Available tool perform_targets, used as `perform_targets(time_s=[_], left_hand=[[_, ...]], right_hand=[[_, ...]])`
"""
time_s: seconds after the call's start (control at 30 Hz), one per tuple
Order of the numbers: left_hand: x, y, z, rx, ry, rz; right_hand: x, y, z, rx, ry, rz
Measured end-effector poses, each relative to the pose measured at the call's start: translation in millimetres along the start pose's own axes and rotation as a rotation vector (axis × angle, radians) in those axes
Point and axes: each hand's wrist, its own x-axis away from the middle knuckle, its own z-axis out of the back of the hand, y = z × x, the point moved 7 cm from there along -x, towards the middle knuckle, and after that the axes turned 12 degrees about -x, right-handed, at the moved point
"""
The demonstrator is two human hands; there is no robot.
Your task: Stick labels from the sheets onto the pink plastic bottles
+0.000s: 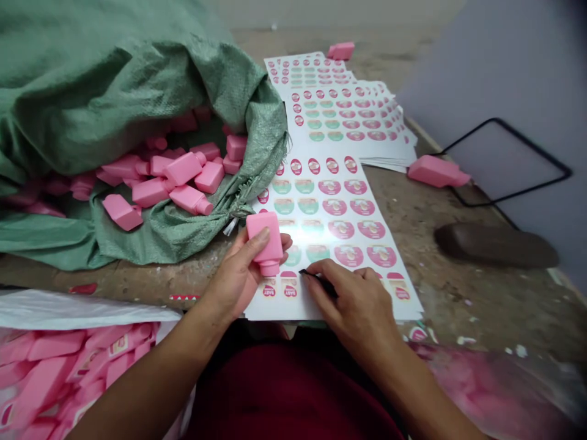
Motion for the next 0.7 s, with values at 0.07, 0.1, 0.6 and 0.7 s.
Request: perform_targets(time_s=[0.07, 0.1, 0.6, 0.7], left_hand=[[0.5, 0.1, 1.1, 0.023, 0.012, 0.015], [0.6, -0.2, 1.5, 0.039, 0.018, 0.025], [2.8, 0.8, -3.6, 0.066, 0.018, 0.046], [2.3, 1.7, -3.5, 0.057, 0.018, 0.050]], right_hand=[[-0.8, 0.0, -1.1, 0.012, -0.022, -0.010], [-1.1, 0.0, -1.5, 0.016, -0.028, -0.012], [-3.3, -12.4, 1.8, 0.043, 0.073, 0.086], [-2.9, -4.9, -0.4, -0.039, 0.042, 0.035]])
